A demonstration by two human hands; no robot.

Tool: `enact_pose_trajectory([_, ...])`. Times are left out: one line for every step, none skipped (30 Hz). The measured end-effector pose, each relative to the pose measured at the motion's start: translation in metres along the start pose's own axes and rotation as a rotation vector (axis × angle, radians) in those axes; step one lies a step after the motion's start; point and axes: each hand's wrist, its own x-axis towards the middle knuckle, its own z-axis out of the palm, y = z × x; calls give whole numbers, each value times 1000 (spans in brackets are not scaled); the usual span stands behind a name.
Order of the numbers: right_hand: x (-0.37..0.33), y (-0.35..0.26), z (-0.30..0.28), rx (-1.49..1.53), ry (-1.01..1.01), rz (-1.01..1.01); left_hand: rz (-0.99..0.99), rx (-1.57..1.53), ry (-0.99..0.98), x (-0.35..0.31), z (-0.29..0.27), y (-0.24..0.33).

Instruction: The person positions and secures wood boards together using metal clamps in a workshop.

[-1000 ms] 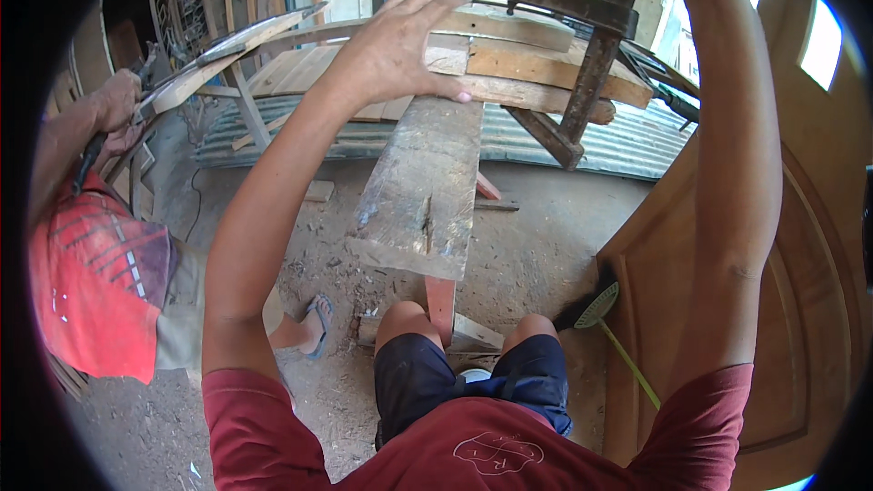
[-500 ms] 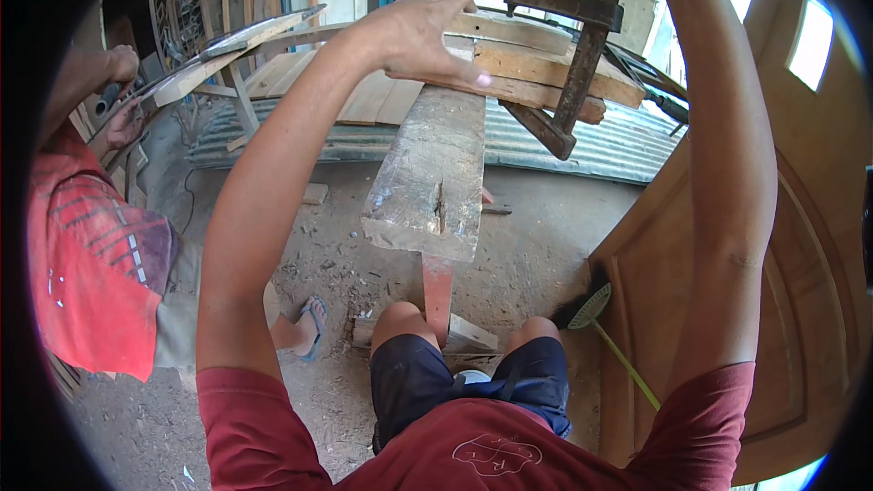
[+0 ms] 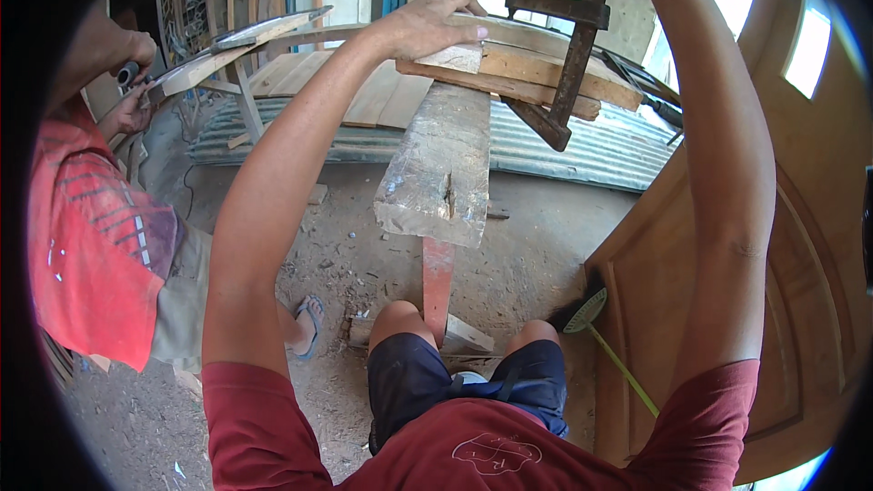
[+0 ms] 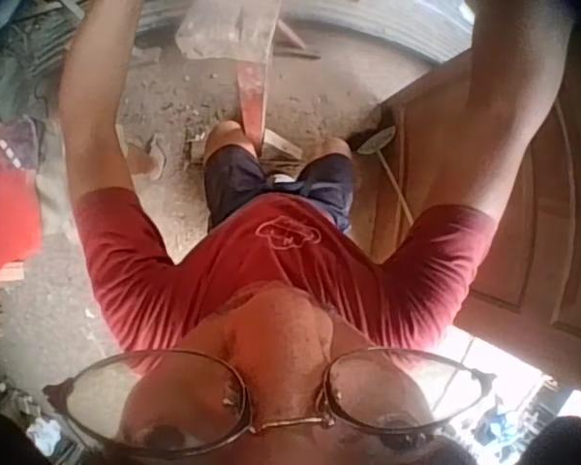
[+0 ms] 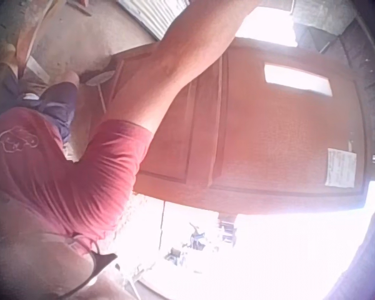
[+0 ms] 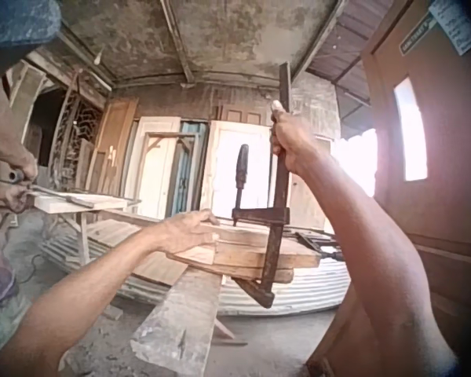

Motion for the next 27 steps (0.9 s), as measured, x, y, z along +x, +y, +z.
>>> enact_pose_trajectory([-1, -1, 4, -24, 4, -2, -12, -9, 9, -1, -2, -3])
enact_pose_trajectory([-1, -1, 2, -30, 5, -4, -9, -14, 11, -1, 0, -1])
enact_pose_trajectory([-1, -1, 2, -38, 33, -6, -5, -4, 21, -3, 3, 3])
enact_pose_trajectory([0, -1, 1, -47, 62, -8, 0, 5, 31, -3, 5, 5])
enact_pose_trajectory([1, -1, -1, -55, 64, -10, 5, -2, 33, -3, 5, 7])
enact_pose_trajectory([3, 0, -3, -34, 51, -8, -16, -72, 26, -3, 5, 6])
enact_pose_trajectory([4, 2, -6, -15, 39, -5, -35, -144, 18, -3, 5, 5])
enact_pose_trajectory([1, 2, -3, -10, 38, -4, -38, -140, 18, -5, 4, -1])
enact_pose_trajectory([-2, 2, 0, -32, 51, -2, -62, -213, 32, -8, 3, -8])
enact_pose_trajectory([-6, 3, 2, -53, 65, 1, -86, -286, 47, -10, 3, -14])
enact_pose_trajectory([-2, 3, -1, -58, 67, -7, -60, -276, 57, -11, 2, -11])
enact_pose_trajectory([1, 5, -4, -60, 50, 3, -53, -277, 62, -12, 2, -7])
enact_pose_trajectory([4, 5, -8, -60, 32, 13, -64, -242, 58, -11, 3, -2])
enact_pose_trajectory([8, 4, -12, -63, 33, 5, -77, -206, 55, -9, 2, 2])
enact_pose_trajectory([7, 6, -13, -24, 1, 6, -81, -222, 42, -11, 4, 1])
enact_pose_trajectory([6, 8, -13, 15, -31, 7, -85, -223, 42, -12, 4, -2])
enact_pose_trajectory([7, 7, -13, 16, -35, 10, -75, -338, 118, -13, 2, -5])
enact_pose_trajectory([6, 7, -12, 33, -48, 10, -70, -453, 192, -15, 3, -12])
enact_pose_trajectory([5, 5, -11, 51, -62, 9, -8, -622, 261, -21, 3, -20])
enact_pose_trajectory([6, 4, -10, 55, -67, 17, -18, -621, 260, -26, 5, -31])
enact_pose_trajectory([7, 4, -10, 57, -69, 10, -91, -633, 311, -32, 7, -41])
enact_pose_trajectory([8, 3, -10, 60, -72, 4, -164, -642, 363, -39, 8, -52])
enact_pose_trajectory([8, 2, -9, 67, -78, 15, -192, -601, 296, -51, 11, -59])
enact_pose_trajectory([10, 3, -14, 53, -74, 35, -202, -620, 282, -59, 21, -50])
enact_pose_trajectory([13, 4, -16, 46, -72, 23, -218, -650, 239, -67, 29, -40])
enact_pose_trajectory([13, 5, -14, 42, -74, 20, -239, -670, 198, -75, 33, -34])
enact_pose_trajectory([12, 1, -8, 42, -82, 10, -137, -716, 168, -77, 37, -44])
